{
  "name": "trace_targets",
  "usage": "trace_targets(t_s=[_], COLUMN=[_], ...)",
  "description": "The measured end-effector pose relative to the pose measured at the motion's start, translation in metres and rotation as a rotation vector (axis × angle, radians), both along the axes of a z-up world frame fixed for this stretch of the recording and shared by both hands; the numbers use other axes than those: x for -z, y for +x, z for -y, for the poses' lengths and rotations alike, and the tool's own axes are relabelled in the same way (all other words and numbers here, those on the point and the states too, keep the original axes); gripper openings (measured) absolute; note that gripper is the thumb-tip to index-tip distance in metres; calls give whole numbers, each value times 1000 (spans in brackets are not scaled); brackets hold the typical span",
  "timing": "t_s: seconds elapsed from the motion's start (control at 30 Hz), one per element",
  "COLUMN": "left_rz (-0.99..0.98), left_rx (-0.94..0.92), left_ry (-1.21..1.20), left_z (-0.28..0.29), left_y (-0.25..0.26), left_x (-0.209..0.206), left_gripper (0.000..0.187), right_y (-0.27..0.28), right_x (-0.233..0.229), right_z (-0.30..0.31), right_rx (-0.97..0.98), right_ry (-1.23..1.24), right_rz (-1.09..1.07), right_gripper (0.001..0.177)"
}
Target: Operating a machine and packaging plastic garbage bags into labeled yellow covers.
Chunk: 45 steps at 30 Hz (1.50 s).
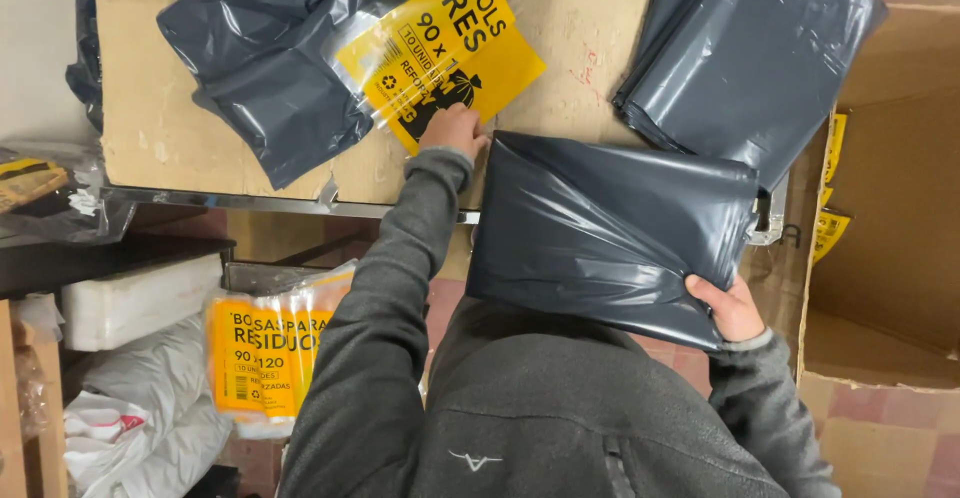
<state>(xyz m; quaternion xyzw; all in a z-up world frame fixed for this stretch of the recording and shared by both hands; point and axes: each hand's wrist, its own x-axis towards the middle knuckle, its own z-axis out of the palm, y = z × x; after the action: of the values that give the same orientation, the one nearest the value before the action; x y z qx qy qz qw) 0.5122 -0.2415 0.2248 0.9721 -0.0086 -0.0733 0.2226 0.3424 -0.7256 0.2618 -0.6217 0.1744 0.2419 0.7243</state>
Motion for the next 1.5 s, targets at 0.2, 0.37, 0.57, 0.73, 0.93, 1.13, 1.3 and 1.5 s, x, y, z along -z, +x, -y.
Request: trace_targets(t_s=[0.2,0.37,0.57,0.73,0.93,1.13,1.3,1.5], left_rz=[-108,21,156,136,96,403,619,351], left_rx=[-105,-175,-213,-239,-343,-219,-73,-356], left_ry=[-175,-128,3,47,195,194,303,426], left_z=[-7,2,22,28,39,21,-5,-33], left_y=[-1,-11,-25,-26,-24,-38,-62,-77], left_x=[0,29,-11,0,-11,49,49,30], left_gripper=[21,7,19,16,36,28,40,21], right_y=[12,18,19,25,40,55,62,35], right_x=[10,-16,-8,-10,-19,-12,7,37], right_z=[-8,-27,-7,-2,-12,-11,-44,-137], right_rx=[17,65,18,-26,-21,-79,61,327], right_ry=[18,7,-6,-37,-14,-25,27,-55], right_rz=[-28,-70,-23,-27,-11,-4,21,165], right_gripper=[37,36,35,33,37,36,42,50])
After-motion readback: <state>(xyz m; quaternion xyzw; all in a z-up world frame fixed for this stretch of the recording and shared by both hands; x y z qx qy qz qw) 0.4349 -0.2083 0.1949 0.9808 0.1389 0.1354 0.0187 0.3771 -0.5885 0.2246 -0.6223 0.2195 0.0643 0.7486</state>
